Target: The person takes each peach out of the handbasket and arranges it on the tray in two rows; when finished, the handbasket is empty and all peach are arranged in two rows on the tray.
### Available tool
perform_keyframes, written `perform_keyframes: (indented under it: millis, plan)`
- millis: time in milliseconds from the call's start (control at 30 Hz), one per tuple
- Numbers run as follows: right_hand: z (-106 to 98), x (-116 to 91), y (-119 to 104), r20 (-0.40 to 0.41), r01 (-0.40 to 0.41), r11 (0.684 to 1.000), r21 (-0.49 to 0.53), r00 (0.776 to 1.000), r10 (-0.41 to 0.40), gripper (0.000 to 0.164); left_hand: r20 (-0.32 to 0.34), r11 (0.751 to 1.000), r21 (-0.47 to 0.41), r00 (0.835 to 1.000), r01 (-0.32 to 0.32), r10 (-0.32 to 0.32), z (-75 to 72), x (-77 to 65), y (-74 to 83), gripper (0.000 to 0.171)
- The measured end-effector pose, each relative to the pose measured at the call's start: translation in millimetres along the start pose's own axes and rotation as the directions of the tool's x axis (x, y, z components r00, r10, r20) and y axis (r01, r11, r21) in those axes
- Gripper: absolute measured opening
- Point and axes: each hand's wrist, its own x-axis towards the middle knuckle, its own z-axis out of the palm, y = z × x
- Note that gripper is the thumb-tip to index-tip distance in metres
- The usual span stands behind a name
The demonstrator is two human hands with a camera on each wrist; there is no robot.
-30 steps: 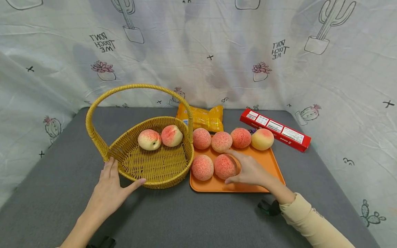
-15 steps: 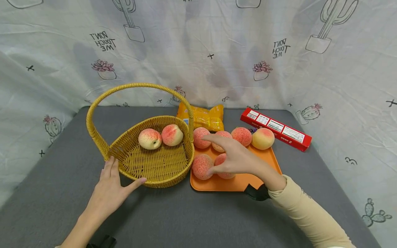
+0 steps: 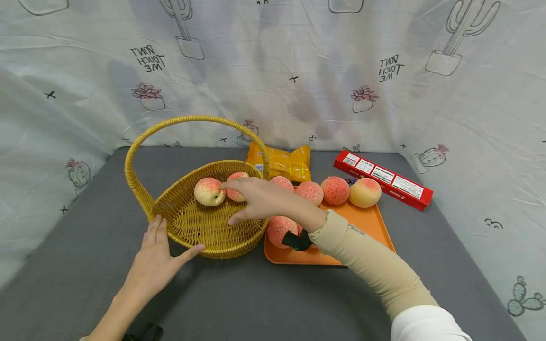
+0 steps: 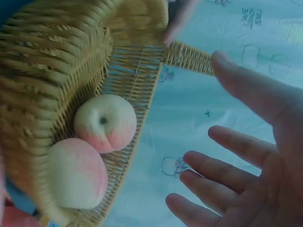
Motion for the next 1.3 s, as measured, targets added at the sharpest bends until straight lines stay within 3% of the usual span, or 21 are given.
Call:
perform_keyframes:
  millis: [300, 467, 667, 833, 900, 1000, 1100, 1200, 1300]
  plan:
    - [-0.2, 57.7, -1.9, 0.032, -0.028, 0.999, -0.029, 0.999, 0.029, 0.074, -0.01, 1.0, -0.002, 1.0, -0.01, 0.01, 0.3, -0.1, -0.6, 0.118]
    - [1.2, 84.6, 1.9, 0.069, -0.147, 0.989, 0.022, 0.987, 0.145, 0.074, -0.01, 1.0, 0.011, 1.0, -0.014, 0.014, 0.3, 1.4, -1.2, 0.118]
    - [4.6, 108.9, 6.7, 0.087, -0.302, 0.933, 0.196, 0.953, 0.29, 0.061, -0.006, 1.0, 0.021, 1.0, -0.01, 0.01, 0.2, 3.0, -2.0, 0.118]
    - [19.0, 124.1, 9.8, 0.097, -0.407, 0.848, 0.341, 0.912, 0.398, 0.031, 0.004, 1.0, 0.014, 1.0, 0.0, 0.0, -0.1, 2.8, -0.3, 0.118]
    - [24.6, 129.9, 10.4, 0.088, -0.447, 0.825, 0.345, 0.891, 0.445, 0.038, 0.01, 1.0, 0.012, 1.0, 0.001, -0.001, -0.4, 2.9, 0.7, 0.118]
    - [31.7, 135.6, 9.5, 0.045, -0.477, 0.835, 0.276, 0.874, 0.484, 0.045, 0.015, 1.0, 0.011, 1.0, 0.0, 0.0, -0.6, 3.1, 1.9, 0.118]
    - [36.5, 136.6, 5.4, 0.02, -0.506, 0.837, 0.211, 0.858, 0.513, 0.039, 0.02, 1.0, 0.009, 1.0, 0.004, -0.004, -1.3, 2.9, 2.6, 0.118]
    - [37.9, 135.0, -0.6, -0.004, -0.518, 0.836, 0.181, 0.85, 0.527, 0.034, 0.022, 1.0, 0.009, 1.0, 0.01, -0.01, -3.0, 3.2, 2.3, 0.118]
    - [36.5, 132.9, -5.5, -0.011, -0.512, 0.843, 0.162, 0.854, 0.521, 0.052, 0.021, 1.0, 0.011, 1.0, 0.01, -0.011, -5.4, 4.1, 1.6, 0.118]
